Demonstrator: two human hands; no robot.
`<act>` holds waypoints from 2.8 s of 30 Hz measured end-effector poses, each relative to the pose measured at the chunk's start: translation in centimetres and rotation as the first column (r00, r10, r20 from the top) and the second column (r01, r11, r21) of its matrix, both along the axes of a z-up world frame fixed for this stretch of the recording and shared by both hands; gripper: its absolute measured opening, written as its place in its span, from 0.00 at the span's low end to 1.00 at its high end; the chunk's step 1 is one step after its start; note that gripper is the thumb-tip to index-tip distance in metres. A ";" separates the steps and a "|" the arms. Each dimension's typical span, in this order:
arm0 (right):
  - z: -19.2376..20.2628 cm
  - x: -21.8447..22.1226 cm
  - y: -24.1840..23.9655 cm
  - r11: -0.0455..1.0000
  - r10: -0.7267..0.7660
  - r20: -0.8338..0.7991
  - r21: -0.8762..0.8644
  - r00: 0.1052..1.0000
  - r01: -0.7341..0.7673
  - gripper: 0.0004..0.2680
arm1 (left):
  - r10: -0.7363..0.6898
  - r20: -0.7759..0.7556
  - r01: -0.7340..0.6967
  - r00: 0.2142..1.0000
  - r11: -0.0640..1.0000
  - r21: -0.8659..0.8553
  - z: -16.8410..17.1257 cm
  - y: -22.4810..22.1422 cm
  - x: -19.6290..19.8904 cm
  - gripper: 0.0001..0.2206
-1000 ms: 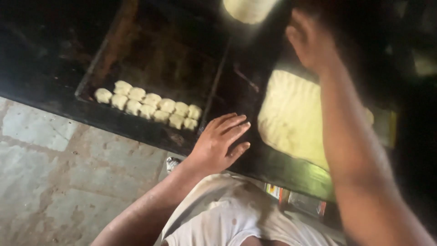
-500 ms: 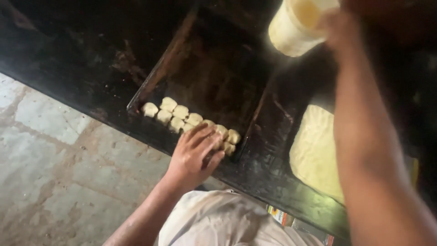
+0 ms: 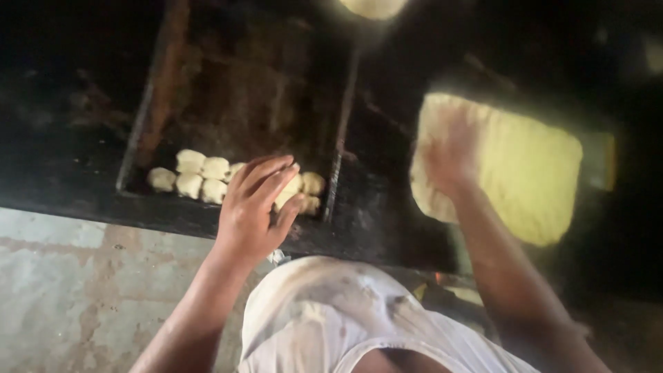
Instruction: Cutting and rolling dough into small buns on a bakery production table.
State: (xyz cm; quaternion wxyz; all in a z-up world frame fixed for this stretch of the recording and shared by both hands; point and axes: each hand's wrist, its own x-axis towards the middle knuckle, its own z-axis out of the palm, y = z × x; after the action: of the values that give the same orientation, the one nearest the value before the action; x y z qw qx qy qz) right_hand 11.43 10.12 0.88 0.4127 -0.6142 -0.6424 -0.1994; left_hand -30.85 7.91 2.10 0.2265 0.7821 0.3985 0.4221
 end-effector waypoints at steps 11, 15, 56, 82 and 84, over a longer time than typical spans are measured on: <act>-2.0 -5.1 -12.2 0.649 0.163 0.391 -0.734 0.906 0.201 0.29 | -0.208 0.076 0.207 0.975 0.978 0.027 2.4 -1.2 7.1 0.17; -1.9 2.5 -9.6 0.495 0.082 -0.058 -0.864 0.995 -0.091 0.24 | -0.299 0.063 0.296 0.952 0.954 0.052 1.5 -3.2 11.2 0.18; 5.2 7.1 -17.7 0.866 0.329 0.324 -0.478 0.887 -0.147 0.24 | 0.251 -0.470 -0.196 0.847 0.967 0.163 -6.3 -9.2 19.9 0.22; 0.2 22.4 -19.5 0.529 0.096 0.193 -0.841 0.977 0.114 0.33 | 0.266 -0.455 -0.223 0.850 0.964 0.147 -7.2 -9.6 19.5 0.17; 1.9 19.9 -19.6 0.483 0.093 0.150 -0.871 0.984 0.087 0.33 | 0.275 -0.458 -0.220 0.845 0.960 0.171 -6.8 -9.0 19.3 0.17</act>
State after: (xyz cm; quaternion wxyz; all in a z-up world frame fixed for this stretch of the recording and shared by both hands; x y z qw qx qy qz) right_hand 31.30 -9.49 2.76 -0.0150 -0.7170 -0.6894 0.1021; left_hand -11.51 -1.08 -4.67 0.0207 0.8152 0.5154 0.2636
